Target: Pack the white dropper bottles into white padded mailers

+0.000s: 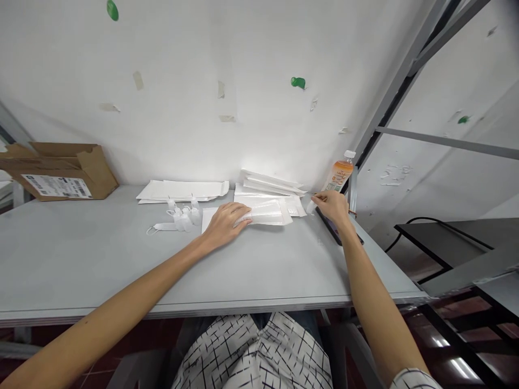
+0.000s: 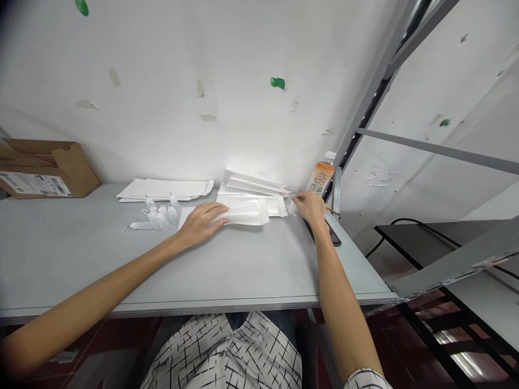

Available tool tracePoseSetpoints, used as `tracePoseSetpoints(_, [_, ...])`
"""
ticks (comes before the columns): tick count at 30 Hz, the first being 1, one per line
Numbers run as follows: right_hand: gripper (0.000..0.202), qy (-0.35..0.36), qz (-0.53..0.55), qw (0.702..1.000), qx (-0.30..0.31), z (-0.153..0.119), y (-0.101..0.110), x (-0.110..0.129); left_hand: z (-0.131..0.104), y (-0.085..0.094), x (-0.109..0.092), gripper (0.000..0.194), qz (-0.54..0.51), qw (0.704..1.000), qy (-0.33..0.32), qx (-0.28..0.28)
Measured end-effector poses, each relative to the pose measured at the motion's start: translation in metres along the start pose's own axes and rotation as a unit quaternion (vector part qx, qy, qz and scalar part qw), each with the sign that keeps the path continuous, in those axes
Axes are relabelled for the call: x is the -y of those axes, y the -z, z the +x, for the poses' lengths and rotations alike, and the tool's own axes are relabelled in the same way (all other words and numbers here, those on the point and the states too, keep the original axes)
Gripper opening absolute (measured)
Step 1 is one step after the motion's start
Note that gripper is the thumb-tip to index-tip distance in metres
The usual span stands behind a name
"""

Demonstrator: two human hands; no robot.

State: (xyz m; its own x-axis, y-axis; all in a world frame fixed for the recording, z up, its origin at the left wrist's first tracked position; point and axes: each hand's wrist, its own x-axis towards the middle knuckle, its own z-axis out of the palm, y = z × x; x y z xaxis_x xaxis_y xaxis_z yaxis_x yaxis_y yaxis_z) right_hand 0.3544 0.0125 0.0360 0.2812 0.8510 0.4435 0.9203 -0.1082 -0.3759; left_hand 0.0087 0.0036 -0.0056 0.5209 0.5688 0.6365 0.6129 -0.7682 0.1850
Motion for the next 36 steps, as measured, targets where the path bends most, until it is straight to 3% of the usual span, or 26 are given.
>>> tracePoseSetpoints(6, [0.027, 0.022, 0.06, 0.996, -0.055, 0.001, 0.001, 0.0, 0.0, 0.0, 0.0, 0.034, 0.002, 1.0, -0.003, 0.002])
tracePoseSetpoints(13, [0.029, 0.056, 0.088, 0.993, -0.057, 0.0, 0.001, 0.003, 0.0, 0.001, -0.001, 0.033, -0.003, 1.0, -0.002, -0.002])
tracePoseSetpoints(15, [0.028, 0.05, 0.142, 0.987, -0.052, -0.002, 0.002, 0.006, 0.0, 0.001, -0.001, 0.033, -0.005, 1.0, -0.002, -0.001])
tracePoseSetpoints(17, [0.029, 0.033, 0.247, 0.968, -0.027, -0.003, 0.004, 0.011, 0.0, 0.001, -0.001, 0.033, -0.004, 1.0, -0.002, -0.002])
tracePoseSetpoints(20, [0.032, 0.005, 0.409, 0.912, 0.036, -0.007, 0.008, 0.021, 0.0, 0.001, 0.0, 0.033, -0.003, 1.0, 0.0, -0.005])
tracePoseSetpoints(23, [0.032, 0.0, 0.478, 0.874, 0.086, -0.012, 0.011, 0.032, 0.0, 0.001, 0.0, 0.033, -0.001, 1.0, 0.0, -0.006])
tracePoseSetpoints(36, [0.031, 0.044, 0.446, 0.862, 0.236, -0.022, 0.002, 0.045, 0.001, 0.002, -0.002, 0.034, 0.001, 1.0, -0.001, -0.005])
